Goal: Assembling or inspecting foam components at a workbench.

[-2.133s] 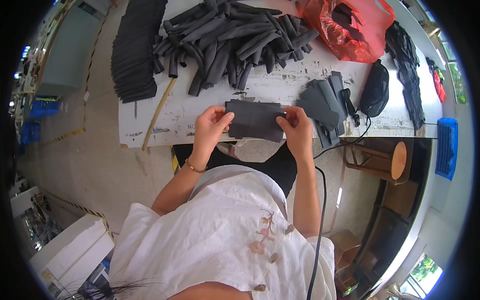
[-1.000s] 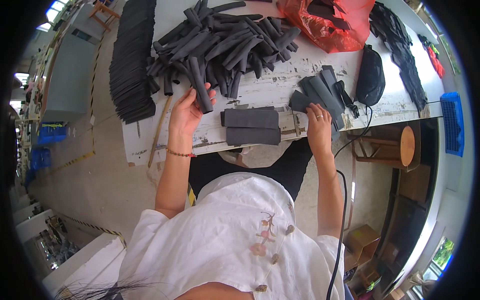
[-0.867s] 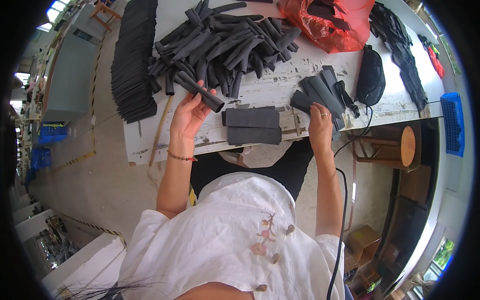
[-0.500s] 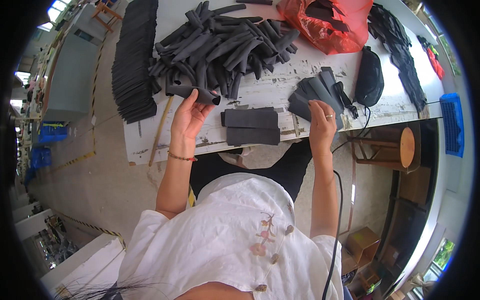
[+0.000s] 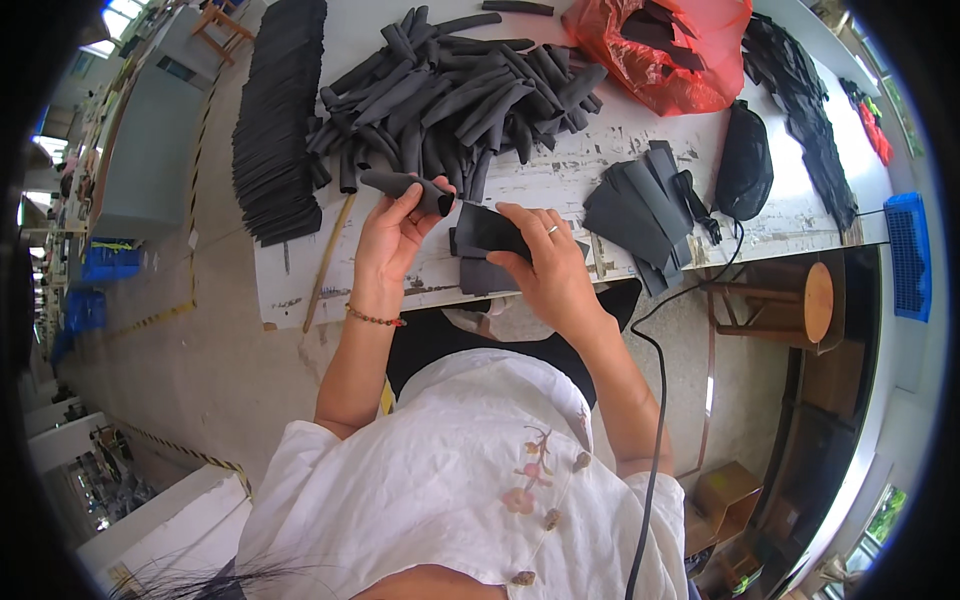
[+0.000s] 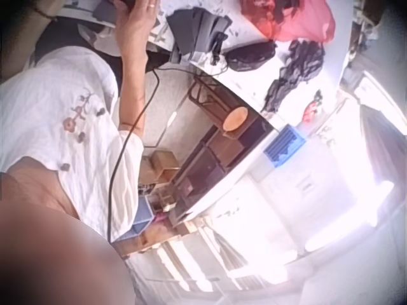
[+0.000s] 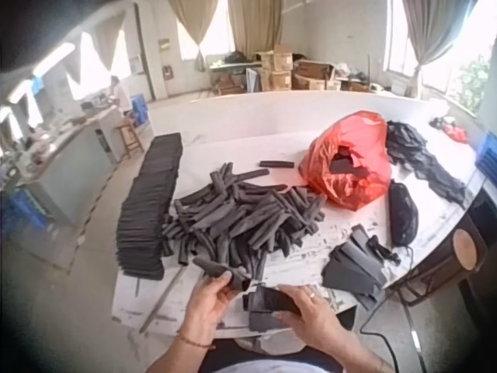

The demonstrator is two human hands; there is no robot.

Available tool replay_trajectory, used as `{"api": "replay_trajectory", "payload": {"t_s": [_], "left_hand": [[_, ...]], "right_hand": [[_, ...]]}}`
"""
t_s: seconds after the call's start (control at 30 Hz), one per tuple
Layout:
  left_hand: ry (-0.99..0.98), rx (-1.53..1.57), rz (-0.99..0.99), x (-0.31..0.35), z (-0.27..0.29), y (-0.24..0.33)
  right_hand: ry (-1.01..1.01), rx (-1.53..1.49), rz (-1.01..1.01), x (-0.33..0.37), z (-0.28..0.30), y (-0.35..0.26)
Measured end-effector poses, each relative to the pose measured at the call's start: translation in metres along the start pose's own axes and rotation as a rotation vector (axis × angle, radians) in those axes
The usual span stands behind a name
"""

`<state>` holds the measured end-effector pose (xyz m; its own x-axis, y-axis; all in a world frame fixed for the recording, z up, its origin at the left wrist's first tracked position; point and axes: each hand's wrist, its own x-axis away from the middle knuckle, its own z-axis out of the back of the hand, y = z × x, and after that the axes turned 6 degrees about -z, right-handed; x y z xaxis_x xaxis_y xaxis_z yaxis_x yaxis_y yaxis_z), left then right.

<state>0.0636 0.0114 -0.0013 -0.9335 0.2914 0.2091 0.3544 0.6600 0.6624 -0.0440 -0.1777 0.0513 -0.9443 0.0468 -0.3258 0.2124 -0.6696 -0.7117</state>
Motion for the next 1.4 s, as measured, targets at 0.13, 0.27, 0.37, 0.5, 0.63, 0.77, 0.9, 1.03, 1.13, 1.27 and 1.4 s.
{"api": "replay_trajectory", "payload": {"t_s": [0.13, 0.27, 0.37, 0.5, 0.63, 0.77, 0.9, 1.03, 1.13, 1.27, 1.4], "left_hand": [[-0.006, -0.015, 0.025, 0.004, -0.002, 0.004], [-0.062, -0.001, 0.075, 0.004, -0.004, 0.003], [-0.073, 0.029, 0.124, 0.005, -0.002, 0.004], [-0.103, 0.067, 0.104, 0.01, -0.004, 0.004], [-0.066, 0.053, 0.011, 0.018, -0.018, 0.005], [-0.065, 0.042, -0.027, 0.022, -0.027, 0.006], [-0.045, 0.008, -0.078, 0.031, -0.037, 0.004], [-0.118, 0.075, -0.202, 0.039, -0.047, 0.007], [-0.171, 0.104, -0.127, 0.035, -0.05, -0.002], [-0.246, -0.076, -0.296, 0.026, -0.039, -0.009], [-0.195, 0.12, -0.2, 0.04, -0.049, -0.03]], "right_hand": [[0.027, 0.009, 0.025, -0.006, 0.0, -0.001], [0.074, 0.133, 0.102, -0.015, -0.001, -0.002], [0.164, 0.248, 0.174, -0.019, 0.0, 0.0], [0.228, 0.395, 0.248, -0.019, -0.003, -0.003], [0.26, 0.45, 0.253, -0.017, -0.01, -0.007], [0.278, 0.426, 0.24, -0.018, -0.015, -0.01], [0.27, 0.422, 0.215, -0.018, -0.024, -0.016], [0.239, 0.253, 0.161, -0.012, -0.035, -0.015], [0.203, 0.194, 0.146, -0.008, -0.042, -0.025], [0.136, 0.212, 0.129, 0.01, -0.039, -0.006], [0.062, 0.133, 0.167, 0.003, -0.039, -0.008]]}}
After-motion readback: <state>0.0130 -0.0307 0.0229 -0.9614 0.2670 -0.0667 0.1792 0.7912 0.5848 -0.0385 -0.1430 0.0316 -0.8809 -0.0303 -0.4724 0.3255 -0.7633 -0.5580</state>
